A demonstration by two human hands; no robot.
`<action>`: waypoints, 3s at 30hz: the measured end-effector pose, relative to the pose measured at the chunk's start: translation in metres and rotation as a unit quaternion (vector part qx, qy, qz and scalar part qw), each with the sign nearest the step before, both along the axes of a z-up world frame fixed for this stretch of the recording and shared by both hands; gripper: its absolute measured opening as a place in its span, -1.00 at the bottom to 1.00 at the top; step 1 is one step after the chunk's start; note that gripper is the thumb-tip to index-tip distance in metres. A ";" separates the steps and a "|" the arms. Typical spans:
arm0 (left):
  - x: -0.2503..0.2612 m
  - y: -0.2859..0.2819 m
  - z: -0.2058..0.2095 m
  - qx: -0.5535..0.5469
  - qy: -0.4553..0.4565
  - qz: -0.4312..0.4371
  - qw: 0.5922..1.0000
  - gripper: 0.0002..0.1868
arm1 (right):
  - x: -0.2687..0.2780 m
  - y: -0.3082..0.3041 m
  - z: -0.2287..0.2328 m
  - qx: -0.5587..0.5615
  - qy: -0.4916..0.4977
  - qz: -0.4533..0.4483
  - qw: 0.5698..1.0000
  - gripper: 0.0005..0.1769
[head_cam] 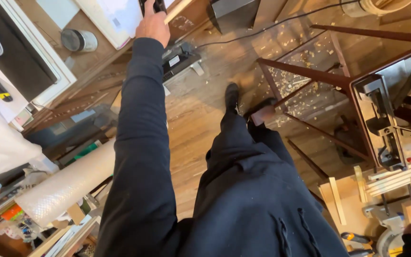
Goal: Cutting wooden frame moldings using a manual miter chopper.
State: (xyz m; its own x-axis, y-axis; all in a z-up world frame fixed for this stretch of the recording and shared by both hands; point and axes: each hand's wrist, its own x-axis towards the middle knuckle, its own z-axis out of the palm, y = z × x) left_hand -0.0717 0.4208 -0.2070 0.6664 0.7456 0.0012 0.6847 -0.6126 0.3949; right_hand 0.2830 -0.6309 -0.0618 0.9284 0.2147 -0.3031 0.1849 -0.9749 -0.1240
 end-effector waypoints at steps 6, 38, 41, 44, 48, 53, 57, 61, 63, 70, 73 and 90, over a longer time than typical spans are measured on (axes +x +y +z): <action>0.043 -0.084 0.088 -0.139 -0.019 0.049 0.989 -0.87 | -0.002 -0.042 -0.019 0.117 0.019 0.032 0.992 -0.49; 0.017 -0.317 0.105 -0.252 -0.113 -0.303 0.912 -0.93 | -0.012 -0.038 -0.027 -0.114 -0.031 0.179 0.977 -0.76; 0.017 -0.317 0.108 -0.256 -0.115 -0.306 0.910 -0.93 | -0.016 -0.035 -0.032 -0.069 -0.010 0.132 0.989 -0.73; 0.020 -0.318 0.111 -0.246 -0.122 -0.311 0.910 -0.95 | -0.020 -0.034 -0.038 -0.024 0.009 0.081 0.996 -0.69; 0.028 -0.322 0.119 -0.240 -0.109 -0.314 0.912 -0.95 | -0.005 -0.035 -0.038 0.034 0.038 0.025 0.998 -0.62; 0.050 -0.336 0.120 -0.229 -0.151 -0.303 0.913 -0.97 | 0.012 -0.040 -0.051 0.152 0.028 -0.011 0.988 -0.63; 0.062 -0.359 0.141 -0.233 -0.148 -0.293 0.915 -0.98 | 0.015 -0.073 -0.029 0.201 0.058 0.014 0.978 -0.72; 0.069 -0.369 0.141 -0.247 -0.146 -0.286 0.914 -0.95 | 0.031 -0.061 -0.058 0.280 0.073 0.043 0.956 -0.80; 0.067 -0.372 0.139 -0.262 -0.123 -0.289 0.912 -0.94 | 0.036 -0.058 -0.050 0.203 0.057 0.060 0.976 -0.80; 0.052 -0.367 0.131 -0.281 -0.139 -0.266 0.911 -0.95 | 0.032 -0.041 -0.042 0.224 0.076 -0.004 0.972 -0.83; 0.045 -0.360 0.129 -0.289 -0.139 -0.259 0.911 -0.97 | 0.026 -0.033 -0.036 0.154 0.041 -0.004 0.987 -0.77; 0.023 -0.346 0.110 -0.282 -0.134 -0.253 0.916 -0.96 | 0.030 -0.016 -0.024 0.233 0.188 -0.037 0.954 -0.74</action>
